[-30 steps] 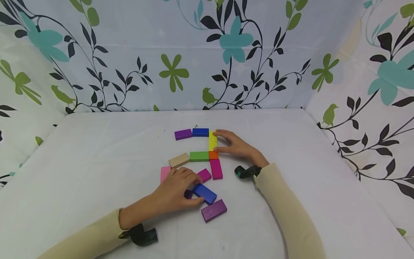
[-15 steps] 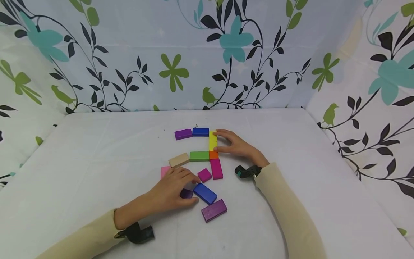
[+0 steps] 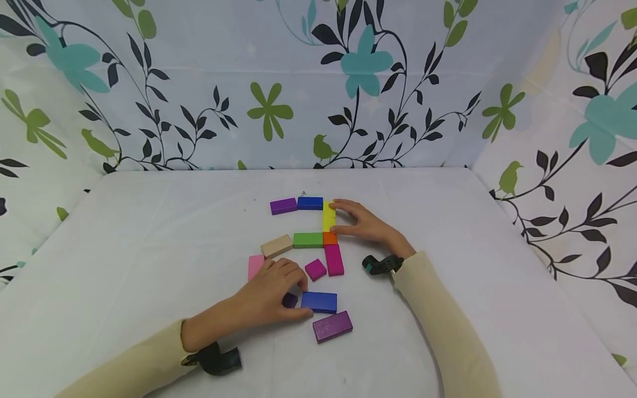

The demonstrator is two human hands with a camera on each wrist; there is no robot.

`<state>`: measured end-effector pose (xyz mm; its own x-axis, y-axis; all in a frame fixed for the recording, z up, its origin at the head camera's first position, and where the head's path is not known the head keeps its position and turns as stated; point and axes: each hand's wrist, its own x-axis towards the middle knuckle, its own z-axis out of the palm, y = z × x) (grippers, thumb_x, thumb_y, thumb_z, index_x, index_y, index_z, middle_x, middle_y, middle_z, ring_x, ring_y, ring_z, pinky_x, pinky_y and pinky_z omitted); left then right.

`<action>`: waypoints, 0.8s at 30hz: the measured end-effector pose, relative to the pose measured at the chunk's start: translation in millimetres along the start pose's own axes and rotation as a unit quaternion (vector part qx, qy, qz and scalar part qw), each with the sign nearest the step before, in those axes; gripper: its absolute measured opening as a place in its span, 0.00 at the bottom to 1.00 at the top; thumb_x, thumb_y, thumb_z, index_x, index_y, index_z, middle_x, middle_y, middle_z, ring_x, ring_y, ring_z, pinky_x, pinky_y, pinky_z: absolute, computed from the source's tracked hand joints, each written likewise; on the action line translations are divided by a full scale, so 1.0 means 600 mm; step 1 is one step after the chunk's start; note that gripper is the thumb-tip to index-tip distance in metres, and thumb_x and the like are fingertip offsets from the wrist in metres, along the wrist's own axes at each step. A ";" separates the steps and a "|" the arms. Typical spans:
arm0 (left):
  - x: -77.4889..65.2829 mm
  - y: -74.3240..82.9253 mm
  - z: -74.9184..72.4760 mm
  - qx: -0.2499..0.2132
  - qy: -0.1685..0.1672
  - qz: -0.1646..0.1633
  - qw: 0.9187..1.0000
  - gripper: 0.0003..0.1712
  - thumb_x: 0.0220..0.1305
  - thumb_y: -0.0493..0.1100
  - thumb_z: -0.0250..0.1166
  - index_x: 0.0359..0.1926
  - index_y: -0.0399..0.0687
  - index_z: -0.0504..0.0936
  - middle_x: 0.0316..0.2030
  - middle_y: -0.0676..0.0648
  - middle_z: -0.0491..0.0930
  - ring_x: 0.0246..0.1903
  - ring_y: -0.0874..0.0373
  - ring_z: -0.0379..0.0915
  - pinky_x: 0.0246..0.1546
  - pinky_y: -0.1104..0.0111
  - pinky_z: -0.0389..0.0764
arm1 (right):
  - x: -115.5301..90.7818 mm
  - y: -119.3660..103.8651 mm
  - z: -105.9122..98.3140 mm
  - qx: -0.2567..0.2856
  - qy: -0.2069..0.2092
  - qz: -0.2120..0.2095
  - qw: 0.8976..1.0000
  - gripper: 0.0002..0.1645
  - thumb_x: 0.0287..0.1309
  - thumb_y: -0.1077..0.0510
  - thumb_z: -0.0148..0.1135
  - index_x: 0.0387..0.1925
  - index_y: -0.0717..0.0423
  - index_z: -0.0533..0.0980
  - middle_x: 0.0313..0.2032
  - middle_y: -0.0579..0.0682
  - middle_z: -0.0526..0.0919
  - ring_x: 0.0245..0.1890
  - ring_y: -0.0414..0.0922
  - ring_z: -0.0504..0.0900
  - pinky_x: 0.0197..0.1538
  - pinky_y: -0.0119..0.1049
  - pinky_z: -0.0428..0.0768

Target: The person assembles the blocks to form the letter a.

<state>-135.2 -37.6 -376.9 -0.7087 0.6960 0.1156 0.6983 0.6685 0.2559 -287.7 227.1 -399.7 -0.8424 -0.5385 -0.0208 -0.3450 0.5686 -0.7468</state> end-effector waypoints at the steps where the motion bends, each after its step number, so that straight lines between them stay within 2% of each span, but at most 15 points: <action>1: -0.001 0.001 -0.001 0.002 0.000 0.001 1.000 0.21 0.56 0.62 0.68 0.38 0.54 0.75 0.44 0.52 0.77 0.53 0.56 0.68 0.51 0.59 0.67 | 0.000 0.000 0.000 0.000 0.000 -0.002 1.000 0.42 0.60 0.49 0.66 0.72 0.50 0.61 0.75 0.53 0.51 0.75 0.56 0.45 0.71 0.62 0.45; 5: -0.008 0.003 -0.004 0.001 0.004 0.010 1.000 0.19 0.56 0.61 0.69 0.35 0.55 0.74 0.44 0.52 0.76 0.53 0.56 0.68 0.50 0.59 0.67 | 0.000 0.000 0.001 -0.005 0.002 -0.006 1.000 0.41 0.60 0.50 0.66 0.72 0.51 0.61 0.75 0.54 0.51 0.75 0.57 0.45 0.70 0.63 0.45; 11: -0.015 0.001 -0.003 0.014 0.029 0.021 0.999 0.21 0.57 0.61 0.68 0.45 0.55 0.79 0.48 0.52 0.74 0.55 0.55 0.67 0.52 0.59 0.68 | 0.001 0.003 0.002 -0.007 0.006 -0.007 1.000 0.40 0.60 0.52 0.66 0.71 0.53 0.62 0.75 0.55 0.51 0.75 0.58 0.45 0.70 0.64 0.45; 14: -0.017 -0.001 -0.001 0.015 0.036 0.022 0.999 0.18 0.57 0.60 0.68 0.41 0.55 0.81 0.47 0.52 0.75 0.55 0.55 0.66 0.52 0.59 0.68 | 0.001 0.004 0.004 -0.003 0.005 -0.006 1.000 0.40 0.60 0.52 0.66 0.71 0.52 0.62 0.75 0.55 0.52 0.75 0.57 0.45 0.70 0.64 0.45; 19: -0.022 0.001 -0.001 0.011 0.039 0.012 0.999 0.18 0.57 0.60 0.69 0.38 0.54 0.82 0.47 0.51 0.75 0.55 0.55 0.66 0.52 0.58 0.68 | 0.001 0.003 0.004 -0.004 0.004 -0.010 1.000 0.41 0.60 0.51 0.66 0.72 0.51 0.62 0.75 0.54 0.52 0.75 0.57 0.46 0.70 0.63 0.46; 24: -0.031 -0.003 -0.004 0.004 0.042 -0.002 0.999 0.23 0.54 0.63 0.69 0.44 0.54 0.81 0.47 0.51 0.76 0.57 0.54 0.66 0.54 0.56 0.68 | 0.001 0.003 0.003 -0.004 0.005 -0.006 1.000 0.41 0.60 0.50 0.66 0.72 0.50 0.62 0.75 0.53 0.52 0.75 0.56 0.46 0.71 0.62 0.46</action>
<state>-123.7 -52.7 -377.0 -0.7174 0.6691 0.1940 0.6957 0.6735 0.2498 -288.1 226.6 -402.0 -0.8425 -0.5387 -0.0057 -0.3577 0.5671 -0.7419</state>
